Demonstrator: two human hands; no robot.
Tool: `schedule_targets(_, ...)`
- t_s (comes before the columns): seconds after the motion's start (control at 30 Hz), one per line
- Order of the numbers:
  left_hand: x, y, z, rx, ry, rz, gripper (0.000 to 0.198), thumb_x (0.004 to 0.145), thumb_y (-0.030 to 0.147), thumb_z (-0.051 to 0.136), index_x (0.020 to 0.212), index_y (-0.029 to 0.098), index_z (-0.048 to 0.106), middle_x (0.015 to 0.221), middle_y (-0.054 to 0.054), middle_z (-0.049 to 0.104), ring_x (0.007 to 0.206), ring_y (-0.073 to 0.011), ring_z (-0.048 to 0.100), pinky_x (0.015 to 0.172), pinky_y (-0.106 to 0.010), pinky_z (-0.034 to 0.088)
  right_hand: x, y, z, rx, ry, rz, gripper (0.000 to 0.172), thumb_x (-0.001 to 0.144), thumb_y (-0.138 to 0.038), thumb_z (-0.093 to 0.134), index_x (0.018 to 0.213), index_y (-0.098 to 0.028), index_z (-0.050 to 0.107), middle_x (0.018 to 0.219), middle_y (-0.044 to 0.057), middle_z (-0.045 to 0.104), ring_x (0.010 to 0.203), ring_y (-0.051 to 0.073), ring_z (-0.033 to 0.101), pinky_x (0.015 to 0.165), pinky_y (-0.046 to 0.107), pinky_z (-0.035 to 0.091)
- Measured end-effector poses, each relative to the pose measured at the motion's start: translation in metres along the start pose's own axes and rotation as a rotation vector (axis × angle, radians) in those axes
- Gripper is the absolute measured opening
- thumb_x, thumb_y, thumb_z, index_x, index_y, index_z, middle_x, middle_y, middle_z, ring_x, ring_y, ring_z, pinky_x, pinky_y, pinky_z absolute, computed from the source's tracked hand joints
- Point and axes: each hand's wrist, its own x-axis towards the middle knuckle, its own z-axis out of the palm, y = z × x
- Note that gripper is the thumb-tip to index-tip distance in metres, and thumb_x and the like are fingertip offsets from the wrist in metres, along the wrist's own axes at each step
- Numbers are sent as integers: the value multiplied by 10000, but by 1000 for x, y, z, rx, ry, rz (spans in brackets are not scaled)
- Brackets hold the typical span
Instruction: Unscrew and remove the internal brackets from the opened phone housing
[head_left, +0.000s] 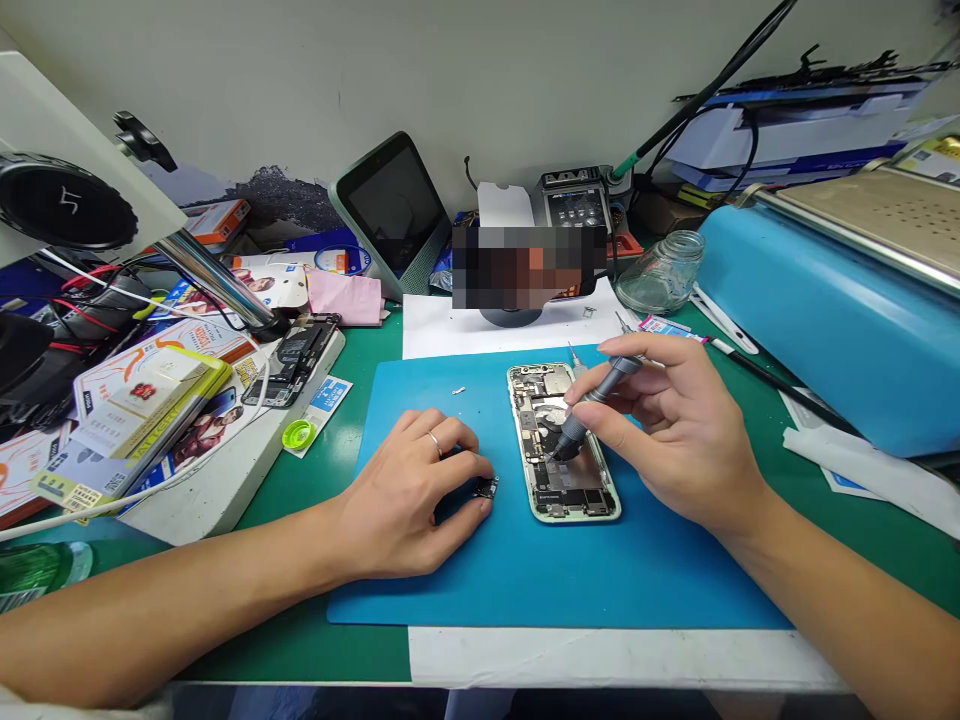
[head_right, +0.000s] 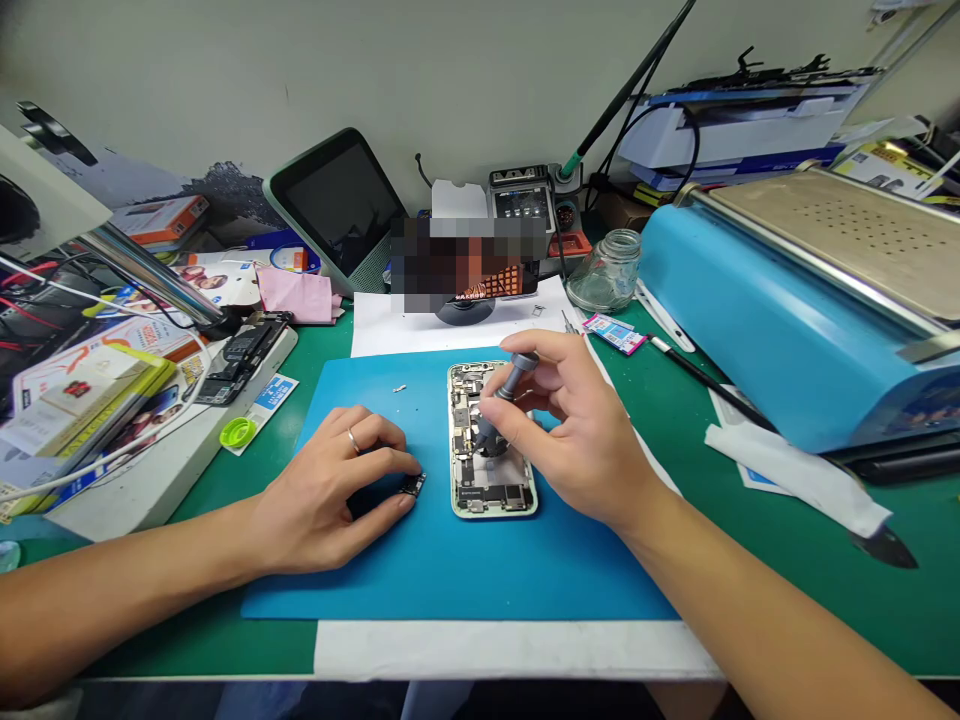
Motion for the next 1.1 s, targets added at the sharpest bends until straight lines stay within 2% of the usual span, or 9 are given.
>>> schedule_targets(0.3, 0, -1, 0, 0, -10, 27, 105, 1062, 243, 598, 1105, 194, 681, 1087, -70, 688, 921, -225, 556, 839, -413, 375, 0, 2, 1, -9, 7, -4, 338, 924, -241, 788, 1182, -305, 580, 911, -14, 755, 793, 173, 756, 676, 297, 664)
schedule_targets(0.5, 0, -2, -1, -12, -22, 64, 60, 1070, 230, 609, 1112, 200, 639, 1136, -50, 719, 948, -212, 577, 890, -404, 375, 0, 0, 0, -4, 1, -8, 359, 917, -192, 784, 1188, -307, 580, 921, -19, 758, 821, 159, 760, 706, 271, 665)
schedule_targets(0.7, 0, -3, 0, 39, 11, 130, 33, 1072, 205, 612, 1103, 204, 622, 1057, -25, 758, 916, -201, 600, 867, -398, 381, 0, 1, 1, -6, 7, -3, 359, 914, -194, 784, 1188, -307, 581, 922, -14, 763, 806, 167, 760, 695, 288, 668)
schedule_targets(0.77, 0, -2, -2, 43, 29, 201, 52, 1065, 164, 597, 1086, 203, 624, 1016, -28, 768, 872, -197, 602, 836, -391, 401, 0, 2, 1, -10, 7, -3, 361, 915, -196, 782, 1191, -308, 578, 921, -12, 765, 805, 171, 762, 684, 290, 665)
schedule_targets(0.87, -1, 0, -5, 20, 10, 397, 119, 1036, 107, 582, 1081, 196, 647, 982, -41, 787, 795, -196, 615, 755, -386, 444, -1, 2, 1, -14, 7, -6, 360, 917, -176, 770, 1192, -308, 578, 919, -14, 760, 787, 159, 754, 667, 272, 656)
schedule_targets(0.97, -1, 1, -8, -9, -9, 542, 141, 1015, 114, 607, 1069, 221, 680, 966, -30, 806, 744, -193, 647, 686, -378, 491, -1, 2, 1, -8, 5, -10, 368, 920, -154, 761, 1201, -306, 577, 922, -19, 760, 787, 145, 749, 669, 251, 651)
schedule_targets(1.03, 0, 1, -8, -56, 49, 557, 134, 1010, 129, 614, 1053, 233, 687, 914, -18, 807, 700, -181, 658, 650, -362, 512, -1, 3, 1, -2, 1, -15, 378, 919, -140, 758, 1208, -305, 578, 924, -27, 760, 795, 132, 748, 683, 230, 649)
schedule_targets(1.1, 1, -1, -7, -139, 164, 467, 108, 1011, 151, 624, 1039, 236, 685, 864, 2, 796, 683, -157, 673, 654, -328, 532, -1, 3, 1, 2, 0, -17, 390, 914, -131, 761, 1211, -306, 580, 930, -34, 759, 807, 118, 748, 698, 205, 644)
